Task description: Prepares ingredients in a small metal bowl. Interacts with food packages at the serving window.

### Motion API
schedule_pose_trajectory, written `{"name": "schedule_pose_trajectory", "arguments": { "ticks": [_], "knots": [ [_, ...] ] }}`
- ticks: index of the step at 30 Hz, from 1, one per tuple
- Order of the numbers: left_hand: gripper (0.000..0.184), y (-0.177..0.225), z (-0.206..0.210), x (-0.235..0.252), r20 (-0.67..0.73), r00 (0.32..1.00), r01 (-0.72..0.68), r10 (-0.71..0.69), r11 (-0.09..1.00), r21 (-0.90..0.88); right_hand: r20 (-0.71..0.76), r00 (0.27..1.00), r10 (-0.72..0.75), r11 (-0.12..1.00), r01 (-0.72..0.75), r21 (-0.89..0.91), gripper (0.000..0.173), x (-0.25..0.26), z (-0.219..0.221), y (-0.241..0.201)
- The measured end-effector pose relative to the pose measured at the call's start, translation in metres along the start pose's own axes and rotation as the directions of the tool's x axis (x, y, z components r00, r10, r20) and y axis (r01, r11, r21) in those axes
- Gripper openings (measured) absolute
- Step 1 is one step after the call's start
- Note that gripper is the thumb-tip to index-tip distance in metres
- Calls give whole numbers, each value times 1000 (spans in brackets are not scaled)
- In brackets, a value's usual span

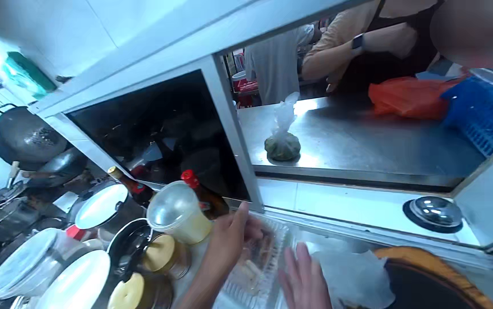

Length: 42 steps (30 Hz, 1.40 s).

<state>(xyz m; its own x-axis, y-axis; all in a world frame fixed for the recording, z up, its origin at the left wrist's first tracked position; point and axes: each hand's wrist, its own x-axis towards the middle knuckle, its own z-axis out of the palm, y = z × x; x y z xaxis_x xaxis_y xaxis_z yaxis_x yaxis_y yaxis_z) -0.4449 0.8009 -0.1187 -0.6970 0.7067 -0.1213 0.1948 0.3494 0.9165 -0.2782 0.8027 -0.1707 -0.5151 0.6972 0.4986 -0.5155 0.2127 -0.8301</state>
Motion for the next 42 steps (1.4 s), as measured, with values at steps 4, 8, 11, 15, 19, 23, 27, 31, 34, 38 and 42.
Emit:
{"name": "schedule_pose_trajectory", "arguments": {
  "ticks": [4,8,11,15,19,23,27,31,34,38,42],
  "knots": [
    [56,-64,-26,-21,-112,961,274,-252,921,278,-115,992,50,935,-87,-344,79,50,15,26],
    [74,-114,-36,3,7,882,452,-471,850,272,-299,924,238,744,-372,-555,78,80,-4,91],
    [74,-137,-45,17,181,877,446,-444,895,34,-386,884,263,677,-454,-579,78,68,-8,113],
    [74,-146,-40,16,327,854,463,-405,878,-121,-422,892,163,769,-383,-513,79,55,-3,121],
    [75,-131,-32,-9,320,886,433,-336,847,-309,-410,896,171,876,-329,-353,78,55,-4,112],
    [67,-84,-33,-34,248,919,385,-305,827,-410,-368,904,217,895,-335,-296,75,69,-5,63],
    [61,-26,-16,-25,317,904,403,-287,820,-407,-391,898,201,887,-337,-316,69,101,-38,14],
    [52,23,25,24,443,863,428,-242,815,-390,-446,846,292,827,-457,-326,69,152,-90,-8],
    [44,53,60,84,497,849,369,-177,873,-319,-471,843,260,862,-422,-280,71,206,-134,-5],
    [49,80,104,177,579,806,277,-123,943,-186,-544,807,230,929,-349,-125,71,278,-190,31],
    [49,78,146,242,503,852,285,-148,936,-206,-568,746,347,927,-363,91,75,322,-236,79]
  ]
}}
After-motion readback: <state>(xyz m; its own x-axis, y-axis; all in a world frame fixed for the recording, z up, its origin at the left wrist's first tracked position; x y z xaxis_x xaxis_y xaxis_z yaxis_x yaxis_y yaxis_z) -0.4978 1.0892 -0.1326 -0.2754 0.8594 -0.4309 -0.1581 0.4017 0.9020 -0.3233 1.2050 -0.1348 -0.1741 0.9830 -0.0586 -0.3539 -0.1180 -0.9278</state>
